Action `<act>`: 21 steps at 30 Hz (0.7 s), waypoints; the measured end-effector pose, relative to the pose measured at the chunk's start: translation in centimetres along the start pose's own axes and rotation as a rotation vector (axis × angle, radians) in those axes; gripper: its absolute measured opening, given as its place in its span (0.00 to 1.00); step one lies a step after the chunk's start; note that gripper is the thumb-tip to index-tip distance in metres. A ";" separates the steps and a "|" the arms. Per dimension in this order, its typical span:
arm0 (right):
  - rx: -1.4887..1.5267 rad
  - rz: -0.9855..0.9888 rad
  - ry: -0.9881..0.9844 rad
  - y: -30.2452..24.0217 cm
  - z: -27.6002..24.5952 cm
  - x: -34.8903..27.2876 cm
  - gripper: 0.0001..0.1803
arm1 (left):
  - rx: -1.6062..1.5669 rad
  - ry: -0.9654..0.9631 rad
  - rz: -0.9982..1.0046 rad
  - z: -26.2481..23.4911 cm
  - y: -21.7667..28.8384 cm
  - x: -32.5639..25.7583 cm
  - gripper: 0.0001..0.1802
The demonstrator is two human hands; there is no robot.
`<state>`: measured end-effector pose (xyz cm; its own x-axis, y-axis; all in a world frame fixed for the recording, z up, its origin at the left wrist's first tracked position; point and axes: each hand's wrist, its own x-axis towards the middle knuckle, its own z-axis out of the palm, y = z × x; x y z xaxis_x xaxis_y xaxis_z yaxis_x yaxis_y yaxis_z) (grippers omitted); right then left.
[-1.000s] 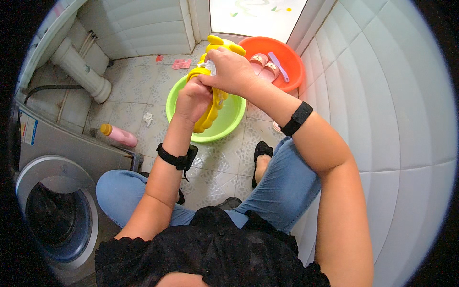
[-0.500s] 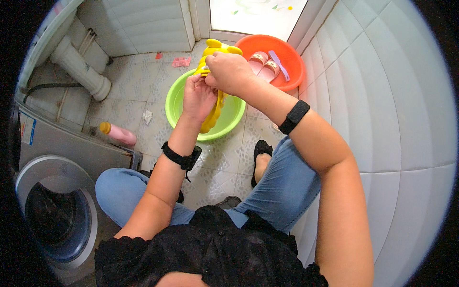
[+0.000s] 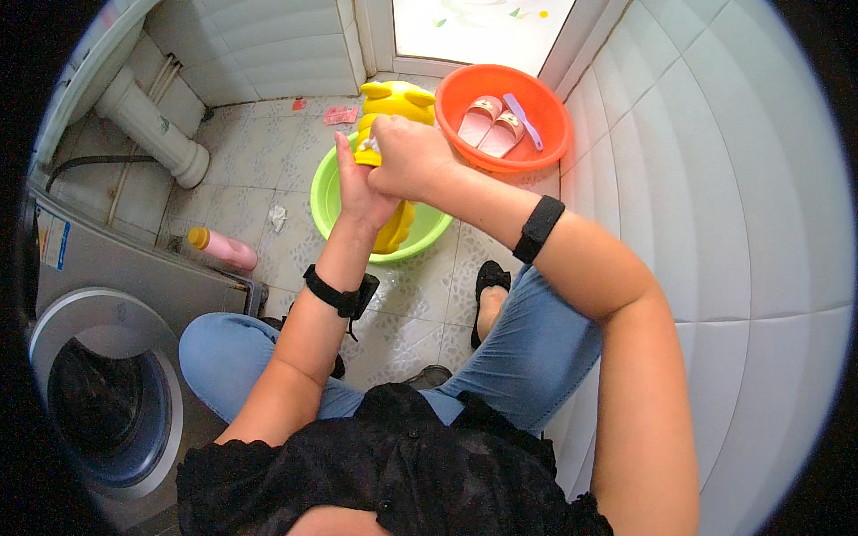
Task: The person washes yellow sandals and pink sandals using a cloth and soapy water in a bucket.
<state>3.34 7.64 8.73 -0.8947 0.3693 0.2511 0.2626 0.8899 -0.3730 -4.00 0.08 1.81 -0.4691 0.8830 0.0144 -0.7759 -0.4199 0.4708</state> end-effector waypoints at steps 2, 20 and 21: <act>0.006 0.007 -0.021 -0.7 0.2 -0.2 0.27 | 0.003 0.006 0.008 -0.5 0.3 0.1 0.44; -0.088 0.221 -0.219 4.3 -0.1 3.1 0.23 | 0.256 0.125 -0.282 -2.3 -0.6 2.0 0.29; -0.168 0.215 -0.129 5.0 -0.2 2.9 0.21 | 0.252 0.123 -0.284 -1.6 -0.4 1.9 0.29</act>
<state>2.08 13.23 7.74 -0.8476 0.5269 0.0624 0.4978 0.8305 -0.2498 -5.25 1.57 0.29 -0.3099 0.9184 -0.2461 -0.7613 -0.0846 0.6428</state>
